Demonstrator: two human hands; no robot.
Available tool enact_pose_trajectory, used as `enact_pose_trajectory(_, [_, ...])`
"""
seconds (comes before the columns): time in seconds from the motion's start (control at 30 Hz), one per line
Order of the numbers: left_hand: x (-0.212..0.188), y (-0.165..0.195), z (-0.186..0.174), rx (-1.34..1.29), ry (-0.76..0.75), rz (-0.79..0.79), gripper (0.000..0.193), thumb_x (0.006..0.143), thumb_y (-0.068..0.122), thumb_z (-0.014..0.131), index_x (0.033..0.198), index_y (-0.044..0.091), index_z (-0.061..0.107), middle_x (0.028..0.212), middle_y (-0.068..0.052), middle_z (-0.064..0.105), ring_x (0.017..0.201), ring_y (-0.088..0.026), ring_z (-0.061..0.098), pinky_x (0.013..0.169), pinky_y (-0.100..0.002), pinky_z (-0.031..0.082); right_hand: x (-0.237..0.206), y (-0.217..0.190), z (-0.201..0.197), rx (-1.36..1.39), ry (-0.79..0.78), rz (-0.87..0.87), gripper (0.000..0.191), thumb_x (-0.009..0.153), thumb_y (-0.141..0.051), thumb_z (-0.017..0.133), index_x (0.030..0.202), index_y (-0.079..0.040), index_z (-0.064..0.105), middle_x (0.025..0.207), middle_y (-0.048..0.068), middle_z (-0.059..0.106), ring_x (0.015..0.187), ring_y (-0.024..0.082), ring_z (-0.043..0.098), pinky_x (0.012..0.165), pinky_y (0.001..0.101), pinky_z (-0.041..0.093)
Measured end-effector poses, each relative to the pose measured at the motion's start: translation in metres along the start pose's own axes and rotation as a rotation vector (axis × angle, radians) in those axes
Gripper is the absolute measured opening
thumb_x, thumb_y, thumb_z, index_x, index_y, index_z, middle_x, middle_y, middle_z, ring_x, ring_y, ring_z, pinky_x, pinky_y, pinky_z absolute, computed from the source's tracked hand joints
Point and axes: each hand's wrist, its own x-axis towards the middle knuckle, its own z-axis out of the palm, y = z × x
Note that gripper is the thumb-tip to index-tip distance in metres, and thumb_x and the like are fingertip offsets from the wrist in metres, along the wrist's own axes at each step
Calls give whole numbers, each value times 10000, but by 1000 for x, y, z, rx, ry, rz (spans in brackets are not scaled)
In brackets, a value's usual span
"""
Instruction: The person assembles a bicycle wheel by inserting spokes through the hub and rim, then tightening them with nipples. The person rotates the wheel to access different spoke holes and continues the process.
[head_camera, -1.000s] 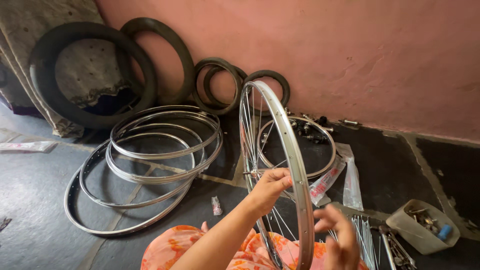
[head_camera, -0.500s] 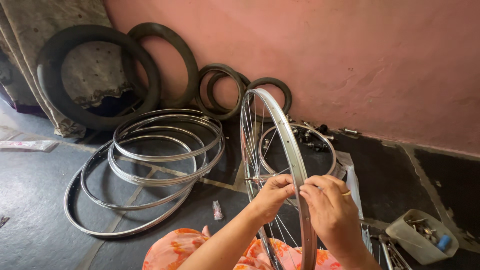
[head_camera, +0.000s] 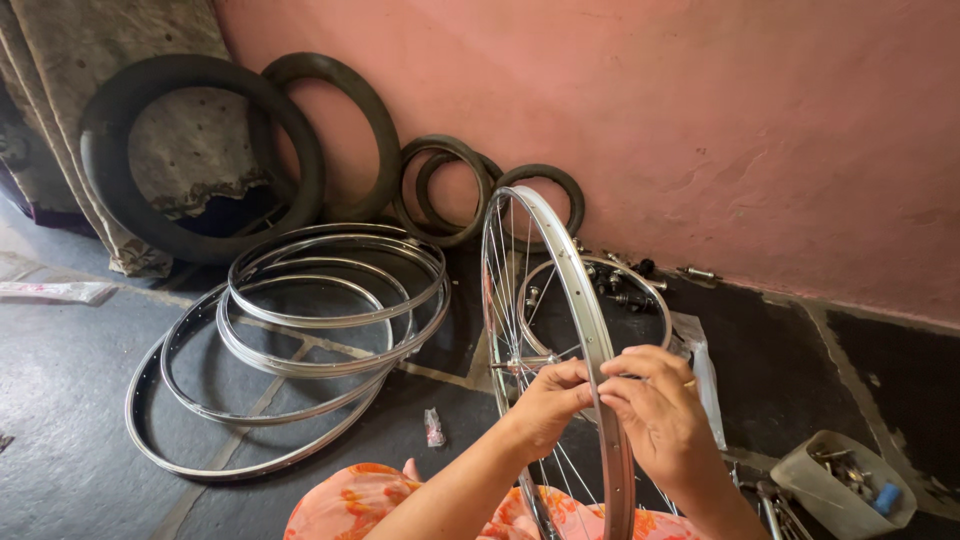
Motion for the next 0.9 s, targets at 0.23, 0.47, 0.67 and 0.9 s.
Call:
enact_pose_trajectory(0.23, [3,-4,-4,-34,35,-12,190,937,160,787,1103,76,747,1062,-12,733,1010,-117,666,947,-306,511,-1,6,-2,-23,14,1,265,740,-151,804,943,-35,678,1104,69,654,1151,329,597,934,439,468])
enact_pose_trajectory(0.47, [1,0,0,-23,37,-11,233,929,191,786,1123,75,732,1078,-7,735,1022,-104,665,972,-288,496,3,7,0,-105,-26,-117,192,798,-69,748,973,-50,672,1091,40,656,1141,283,633,1056,451,491])
enact_pose_trajectory(0.67, [1,1,0,-11,43,7,222,933,171,786,1127,78,731,1076,-1,729,1012,-103,657,956,-293,493,2,3,-2,41,-24,-24,253,792,-83,734,1030,-13,685,1142,98,651,1169,320,597,1001,457,467])
enact_pose_trajectory(0.9, [-1,2,0,10,46,-7,205,948,169,775,1124,75,725,1078,-2,732,1013,-105,664,963,-297,500,4,12,1,8,-5,-62,207,784,-161,787,924,-72,664,1100,64,653,1178,316,601,1015,458,471])
